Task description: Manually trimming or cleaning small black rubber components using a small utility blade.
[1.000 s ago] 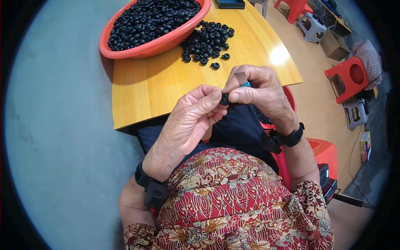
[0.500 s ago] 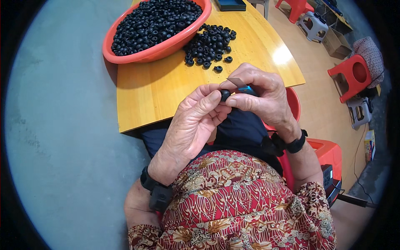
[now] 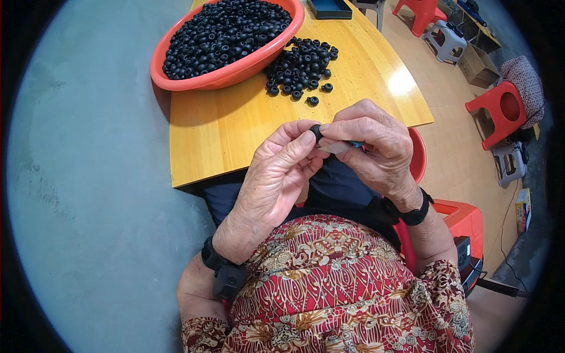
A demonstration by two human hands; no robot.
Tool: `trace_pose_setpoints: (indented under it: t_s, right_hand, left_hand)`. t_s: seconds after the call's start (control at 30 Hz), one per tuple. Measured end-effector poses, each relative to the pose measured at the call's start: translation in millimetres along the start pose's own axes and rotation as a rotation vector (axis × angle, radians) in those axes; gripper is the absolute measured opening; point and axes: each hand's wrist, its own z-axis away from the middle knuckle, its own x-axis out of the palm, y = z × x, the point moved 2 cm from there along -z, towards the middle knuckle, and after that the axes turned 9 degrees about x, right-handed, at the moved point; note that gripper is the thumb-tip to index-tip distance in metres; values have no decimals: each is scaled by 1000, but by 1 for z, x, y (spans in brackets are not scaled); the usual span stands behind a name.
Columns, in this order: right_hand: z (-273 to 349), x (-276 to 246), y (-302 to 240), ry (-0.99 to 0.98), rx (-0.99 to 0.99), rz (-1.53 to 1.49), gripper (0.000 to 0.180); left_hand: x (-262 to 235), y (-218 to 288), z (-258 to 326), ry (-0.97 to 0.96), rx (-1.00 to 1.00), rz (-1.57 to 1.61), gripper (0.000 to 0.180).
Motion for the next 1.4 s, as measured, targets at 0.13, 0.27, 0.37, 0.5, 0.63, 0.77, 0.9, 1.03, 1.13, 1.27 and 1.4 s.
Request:
trace_pose_setpoints:
  t_s: [0.13, 0.27, 0.37, 0.5, 0.63, 0.77, 0.9, 1.03, 1.13, 1.27, 1.4]
  right_hand:
    - [-2, -1, 1, 55, 52, -12, 23]
    - [-1, -7, -1, 111, 208, -74, 17]
    - [-5, -10, -4, 85, -63, 174, 18]
    - [0, -3, -2, 105, -234, 273, 24]
    - [0, -2, -5, 65, -320, 427, 35]
    - [1, -1, -3, 97, -351, 487, 41]
    - [1, -2, -3, 89, -352, 523, 44]
    - [1, -2, 3, 93, -284, 519, 40]
    - [2, -3, 5, 153, -152, 320, 29]
    - [3, -2, -3, 141, -98, 224, 30]
    - [1, 4, -6, 92, -48, 140, 31]
  left_hand:
    - [-4, 0, -1, -66, -9, -9, 22]
    - [-2, -1, -1, -35, 9, -29, 19]
    - [-4, -1, -2, -26, 13, -25, 20]
    - [-2, 1, 0, -26, 35, 30, 19]
    - [-2, 1, 0, -41, 48, 58, 19]
    - [1, 2, 2, -42, 49, 84, 18]
    - [-3, 1, 1, -27, 22, 80, 21]
    - [-2, 1, 2, -53, 2, 83, 20]
    - [-1, 1, 3, -29, -1, 71, 22]
    - [-1, 1, 3, -39, 12, 49, 25]
    - [1, -1, 4, -31, 55, -35, 28]
